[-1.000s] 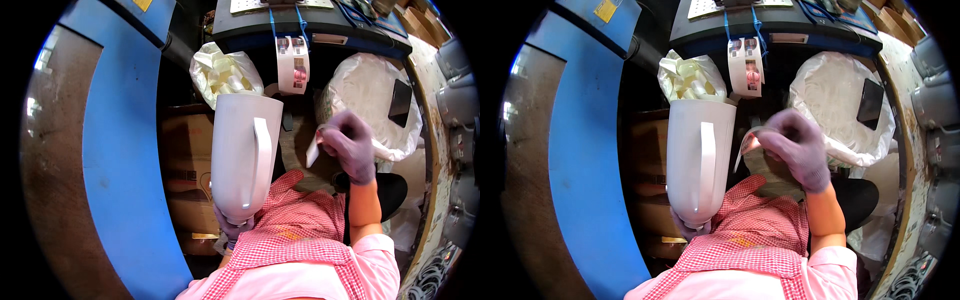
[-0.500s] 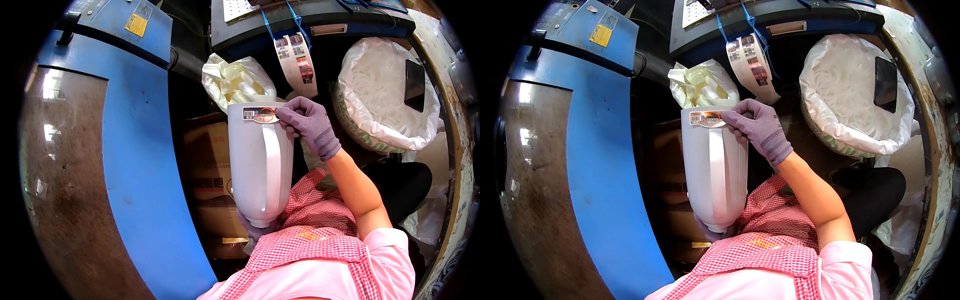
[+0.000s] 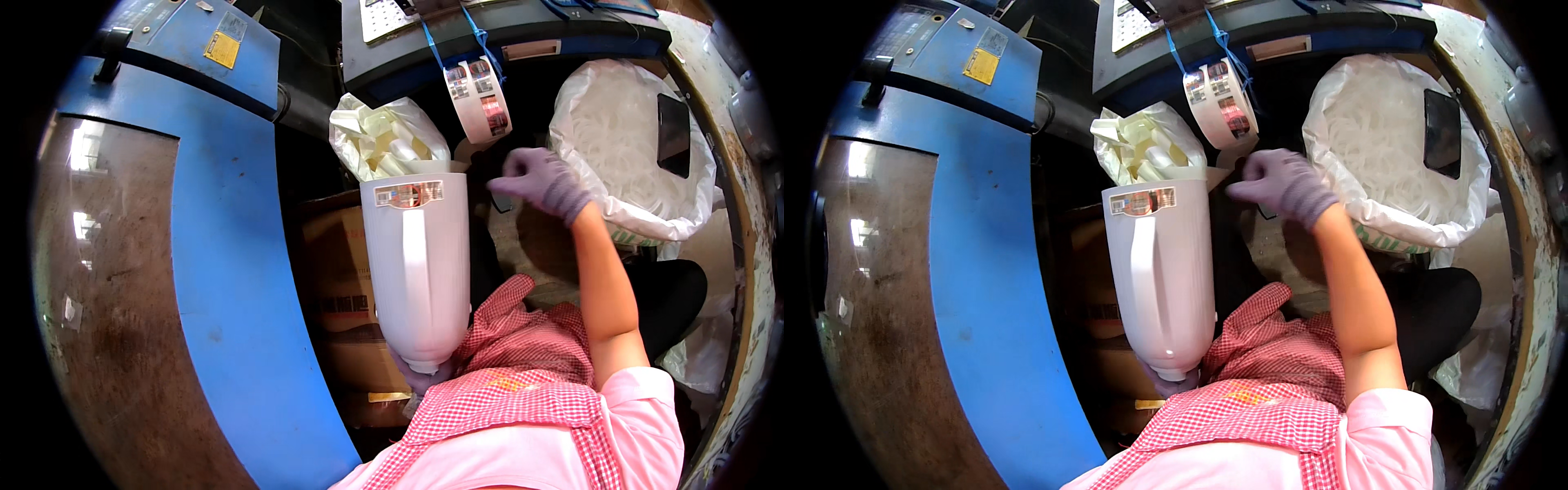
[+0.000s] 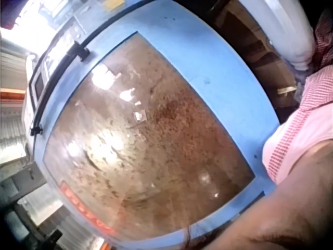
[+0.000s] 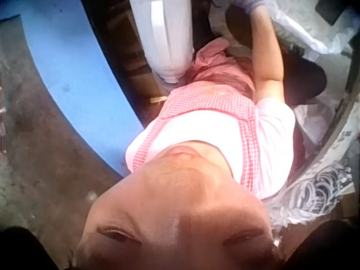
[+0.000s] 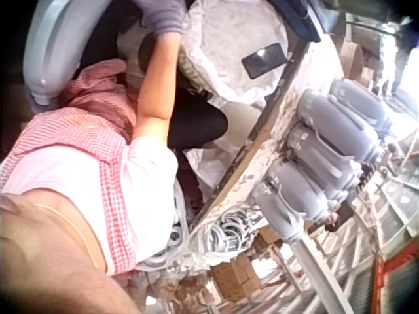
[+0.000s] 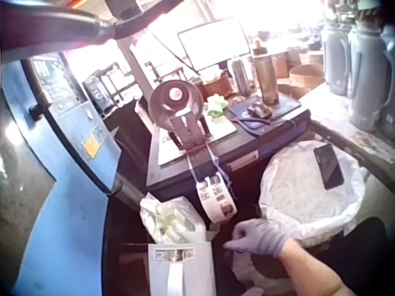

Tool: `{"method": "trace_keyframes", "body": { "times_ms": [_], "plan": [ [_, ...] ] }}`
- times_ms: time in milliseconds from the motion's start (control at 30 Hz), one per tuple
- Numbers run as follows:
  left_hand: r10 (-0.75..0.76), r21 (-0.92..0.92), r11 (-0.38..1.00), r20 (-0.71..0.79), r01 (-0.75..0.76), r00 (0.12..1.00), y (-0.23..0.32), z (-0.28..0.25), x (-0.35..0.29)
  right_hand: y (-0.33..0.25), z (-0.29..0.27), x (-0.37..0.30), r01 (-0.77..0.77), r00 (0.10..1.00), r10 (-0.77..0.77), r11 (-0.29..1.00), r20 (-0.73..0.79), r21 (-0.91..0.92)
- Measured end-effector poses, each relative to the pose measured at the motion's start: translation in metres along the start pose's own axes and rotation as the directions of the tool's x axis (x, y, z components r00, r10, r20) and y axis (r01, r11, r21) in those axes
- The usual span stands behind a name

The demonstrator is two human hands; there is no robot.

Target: The person assembles white electric kettles by inserting a grey circular base into the bottom of the kettle body and attaching a handle. The person handles the kettles one at a time, inserting the base, attaching the handle, and placing the finished unit on a nearby table.

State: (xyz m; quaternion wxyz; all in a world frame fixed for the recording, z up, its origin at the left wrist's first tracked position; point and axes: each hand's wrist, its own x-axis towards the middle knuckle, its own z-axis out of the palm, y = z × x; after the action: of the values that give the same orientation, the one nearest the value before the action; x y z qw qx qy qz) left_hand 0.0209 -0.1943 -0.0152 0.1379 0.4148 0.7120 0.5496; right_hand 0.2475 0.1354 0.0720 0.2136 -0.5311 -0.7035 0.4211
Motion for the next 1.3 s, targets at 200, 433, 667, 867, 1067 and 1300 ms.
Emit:
{"method": "trace_keyframes", "body": {
  "times_ms": [200, 433, 667, 867, 1067, 1300],
  "plan": [
    [0.104, 0.137, 0.983, 0.111, -0.118, 0.988, 0.009, -0.007, -0.004, -0.053, 0.000, -0.005, 0.472, 0.872, -0.476, 0.756, -0.114, 0.452],
    [0.164, 0.060, 0.983, 0.114, -0.172, 0.980, 0.027, -0.016, 0.002, -0.042, -0.030, 0.018, 0.368, 0.850, -0.512, 0.747, -0.125, -0.554],
    [-0.026, -0.186, 0.978, 0.323, 0.090, 0.946, 0.064, -0.052, 0.087, -0.031, -0.126, -0.129, 0.683, 0.353, -0.899, 0.058, 0.260, -0.728],
    [0.207, -0.561, 0.739, 0.716, 0.373, 0.667, 0.150, 0.010, 0.228, 0.000, -0.165, -0.166, 0.576, 0.548, -0.830, 0.285, 0.103, -0.766],
    [0.394, -0.473, 0.856, 0.336, -0.208, 0.855, 0.239, 0.219, 0.420, 0.077, -0.225, -0.117, 0.326, 0.563, -0.482, 0.876, -0.672, -0.355],
    [0.322, 0.157, 0.905, 0.355, -0.396, 0.877, 0.255, 0.321, 0.580, -0.049, -0.285, 0.030, 0.505, 0.667, -0.077, 0.777, -0.741, 0.375]
  ]
}}
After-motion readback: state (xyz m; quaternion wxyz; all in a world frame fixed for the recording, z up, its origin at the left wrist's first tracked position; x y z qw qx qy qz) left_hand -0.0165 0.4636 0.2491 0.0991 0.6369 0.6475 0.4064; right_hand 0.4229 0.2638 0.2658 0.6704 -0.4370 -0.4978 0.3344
